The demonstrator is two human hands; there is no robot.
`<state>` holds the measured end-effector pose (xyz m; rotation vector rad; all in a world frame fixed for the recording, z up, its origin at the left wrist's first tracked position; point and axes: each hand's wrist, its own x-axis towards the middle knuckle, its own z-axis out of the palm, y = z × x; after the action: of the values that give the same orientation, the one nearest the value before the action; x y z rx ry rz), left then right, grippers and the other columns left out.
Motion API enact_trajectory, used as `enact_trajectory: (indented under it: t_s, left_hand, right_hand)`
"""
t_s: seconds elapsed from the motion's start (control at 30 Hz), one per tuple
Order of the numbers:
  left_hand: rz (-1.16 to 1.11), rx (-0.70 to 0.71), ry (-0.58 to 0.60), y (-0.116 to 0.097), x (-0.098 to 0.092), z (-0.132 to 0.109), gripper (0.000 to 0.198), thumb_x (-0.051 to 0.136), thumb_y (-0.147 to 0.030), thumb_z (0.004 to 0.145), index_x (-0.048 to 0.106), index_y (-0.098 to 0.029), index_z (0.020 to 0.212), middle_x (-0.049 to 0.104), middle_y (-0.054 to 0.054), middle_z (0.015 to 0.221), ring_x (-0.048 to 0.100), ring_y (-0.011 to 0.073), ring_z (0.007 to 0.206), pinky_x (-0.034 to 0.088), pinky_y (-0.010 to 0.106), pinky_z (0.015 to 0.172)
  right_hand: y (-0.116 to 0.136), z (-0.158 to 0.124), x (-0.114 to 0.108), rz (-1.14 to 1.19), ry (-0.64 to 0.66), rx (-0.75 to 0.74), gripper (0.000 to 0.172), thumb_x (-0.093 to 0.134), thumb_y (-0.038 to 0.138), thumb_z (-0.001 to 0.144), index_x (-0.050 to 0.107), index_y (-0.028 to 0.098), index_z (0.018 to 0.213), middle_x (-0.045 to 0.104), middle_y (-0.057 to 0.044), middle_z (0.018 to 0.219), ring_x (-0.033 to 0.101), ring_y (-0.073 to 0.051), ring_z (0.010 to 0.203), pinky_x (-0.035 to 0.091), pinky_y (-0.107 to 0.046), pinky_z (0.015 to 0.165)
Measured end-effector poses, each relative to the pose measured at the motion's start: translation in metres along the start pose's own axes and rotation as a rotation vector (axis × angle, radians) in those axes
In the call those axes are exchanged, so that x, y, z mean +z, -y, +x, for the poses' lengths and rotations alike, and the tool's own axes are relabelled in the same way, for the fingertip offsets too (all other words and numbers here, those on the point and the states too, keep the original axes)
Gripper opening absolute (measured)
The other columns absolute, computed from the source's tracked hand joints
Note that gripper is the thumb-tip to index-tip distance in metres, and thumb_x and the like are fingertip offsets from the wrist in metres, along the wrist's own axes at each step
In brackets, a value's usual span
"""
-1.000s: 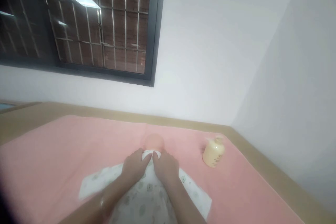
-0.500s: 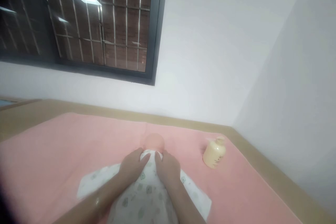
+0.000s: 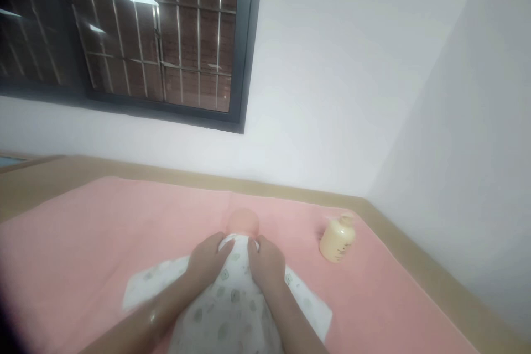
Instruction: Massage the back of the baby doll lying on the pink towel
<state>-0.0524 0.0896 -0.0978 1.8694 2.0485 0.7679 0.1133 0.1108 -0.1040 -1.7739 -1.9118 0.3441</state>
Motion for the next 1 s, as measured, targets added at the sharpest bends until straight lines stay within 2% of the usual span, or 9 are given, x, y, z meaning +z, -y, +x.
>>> enact_trajectory:
  t_s: [0.5, 0.83, 1.0]
  left_hand:
    - [-0.010, 0.019, -0.007, 0.0015, 0.0001, -0.0011, 0.036, 0.034, -0.048, 0.092, 0.051, -0.021, 0.076, 0.061, 0.001, 0.078, 0.054, 0.0172, 0.071, 0.034, 0.028, 0.063]
    - [-0.021, 0.041, -0.015, 0.0039, 0.0005, -0.0021, 0.037, 0.032, -0.046, 0.093, 0.052, -0.020, 0.075, 0.062, 0.002, 0.079, 0.055, 0.0174, 0.074, 0.035, 0.028, 0.067]
    - [-0.030, 0.060, -0.028, 0.0057, 0.0011, -0.0021, 0.036, 0.032, -0.044, 0.093, 0.052, -0.021, 0.076, 0.062, 0.002, 0.080, 0.055, 0.0183, 0.075, 0.035, 0.028, 0.066]
  right_hand:
    - [-0.0035, -0.0010, 0.0009, 0.059, -0.040, -0.036, 0.036, 0.029, 0.036, 0.093, 0.045, 0.021, 0.064, 0.053, 0.001, 0.061, 0.048, -0.015, 0.059, 0.025, -0.026, 0.054]
    - [-0.0045, -0.0011, 0.0016, 0.057, -0.039, -0.042, 0.029, 0.031, 0.028, 0.090, 0.045, 0.021, 0.066, 0.054, 0.001, 0.064, 0.047, -0.015, 0.061, 0.024, -0.025, 0.055]
    - [-0.0011, -0.0012, -0.0029, -0.047, -0.015, -0.070, 0.030, 0.030, 0.026, 0.092, 0.052, 0.020, 0.074, 0.060, -0.002, 0.072, 0.051, -0.016, 0.067, 0.025, -0.026, 0.057]
